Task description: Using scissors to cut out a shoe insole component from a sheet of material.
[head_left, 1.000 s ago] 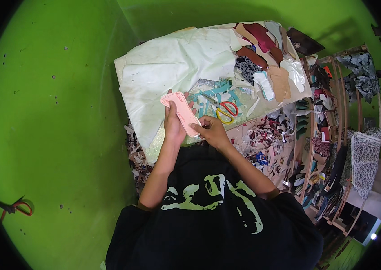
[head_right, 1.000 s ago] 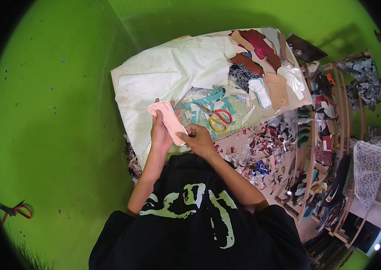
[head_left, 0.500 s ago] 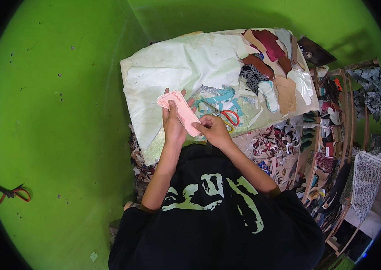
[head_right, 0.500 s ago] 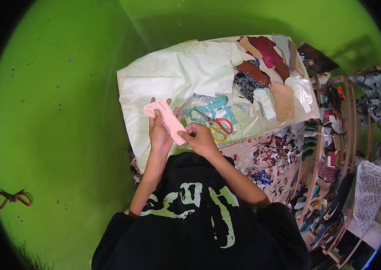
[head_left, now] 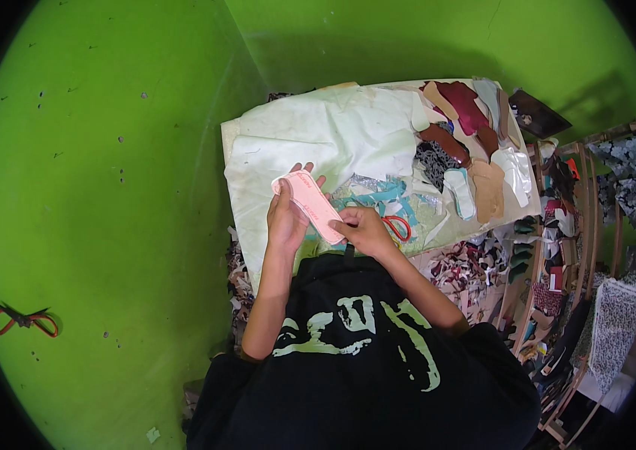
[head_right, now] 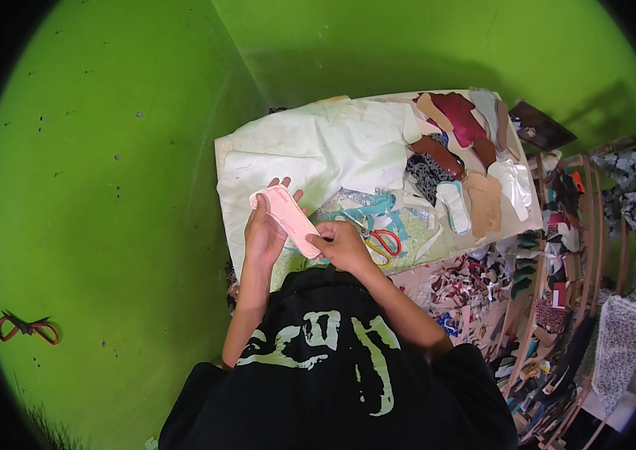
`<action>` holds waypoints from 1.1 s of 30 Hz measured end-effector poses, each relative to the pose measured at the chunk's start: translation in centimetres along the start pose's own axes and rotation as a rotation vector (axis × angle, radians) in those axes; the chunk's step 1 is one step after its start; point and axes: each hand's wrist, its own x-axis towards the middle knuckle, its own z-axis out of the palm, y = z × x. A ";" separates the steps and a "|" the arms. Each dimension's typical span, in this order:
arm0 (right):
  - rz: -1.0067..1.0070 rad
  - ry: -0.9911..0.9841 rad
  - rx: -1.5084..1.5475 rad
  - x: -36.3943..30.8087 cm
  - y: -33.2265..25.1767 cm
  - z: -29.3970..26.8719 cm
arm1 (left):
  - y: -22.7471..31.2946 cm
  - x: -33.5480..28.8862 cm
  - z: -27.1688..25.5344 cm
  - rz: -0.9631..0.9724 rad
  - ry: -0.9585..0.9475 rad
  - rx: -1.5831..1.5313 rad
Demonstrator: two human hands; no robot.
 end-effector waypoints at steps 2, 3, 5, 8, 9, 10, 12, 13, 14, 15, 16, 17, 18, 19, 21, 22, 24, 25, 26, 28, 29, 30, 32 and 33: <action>-0.001 -0.010 -0.005 0.1 0.0 0.0 | 0.6 0.2 -0.1 -0.019 -0.025 0.018; -0.033 0.003 -0.027 0.2 0.3 0.0 | 1.0 0.3 0.0 -0.042 -0.041 -0.042; -0.065 0.010 -0.051 0.2 0.2 0.2 | 1.4 0.4 -0.2 -0.061 -0.053 -0.103; -0.026 -0.014 -0.029 -0.2 -0.2 0.4 | 1.6 0.6 -0.9 -0.090 -0.065 -0.105; -0.020 -0.021 -0.008 -0.3 -0.1 0.4 | 1.7 0.6 -1.0 -0.096 -0.067 -0.111; -0.014 -0.027 0.012 -0.4 -0.1 0.5 | 1.7 0.6 -1.1 -0.102 -0.069 -0.117; -0.024 -0.025 0.002 -0.5 0.2 0.5 | 1.8 0.6 -1.2 -0.123 -0.074 -0.145; -0.037 -0.024 -0.007 -0.5 0.2 0.5 | 1.9 0.6 -1.3 -0.143 -0.081 -0.170; -0.036 -0.023 -0.007 -0.6 0.2 0.5 | 2.0 0.7 -1.4 -0.144 -0.081 -0.171; -0.023 -0.016 -0.007 -0.7 0.0 0.6 | 2.1 0.7 -1.6 -0.149 -0.079 -0.182; -0.011 -0.008 -0.007 -0.7 -0.2 0.6 | 2.2 0.7 -1.7 -0.154 -0.078 -0.193; -0.011 -0.006 -0.007 -0.8 -0.2 0.6 | 2.3 0.7 -1.7 -0.155 -0.079 -0.194; -0.014 0.001 -0.013 -0.8 -0.2 0.6 | 2.3 0.7 -1.7 -0.150 -0.067 -0.202; -0.018 0.009 -0.019 -0.8 -0.3 0.6 | 2.3 0.8 -1.7 -0.145 -0.054 -0.211; -0.016 0.007 0.005 -0.8 -0.4 0.6 | 2.1 0.8 -1.9 -0.141 -0.019 -0.203; -0.017 0.003 0.030 -0.7 -0.5 0.5 | 2.0 0.9 -2.0 -0.135 0.015 -0.193; -0.027 0.014 0.056 -0.8 -0.6 0.6 | 1.7 0.9 -2.8 -0.184 0.076 -0.351; -0.040 0.024 0.083 -0.8 -0.6 0.5 | 1.5 0.9 -3.2 -0.231 0.135 -0.505; -0.034 0.023 0.084 -0.6 -0.6 0.4 | 1.1 0.9 -3.4 -0.234 0.140 -0.506; -0.026 0.029 0.044 -0.3 -0.5 0.1 | 0.2 0.8 -3.7 -0.299 0.205 -0.557; -0.023 0.029 0.043 -0.3 -0.7 0.0 | -0.2 0.7 -3.5 -0.300 0.207 -0.559; -0.024 0.036 0.015 -0.4 -1.0 0.0 | -0.5 0.7 -3.2 -0.279 0.282 -0.479; -0.025 0.041 -0.015 -0.6 -1.1 -0.1 | -0.6 0.7 -3.1 -0.256 0.356 -0.401; -0.014 0.041 -0.015 -0.6 -0.9 -0.2 | -0.3 0.7 -3.1 -0.259 0.233 -0.370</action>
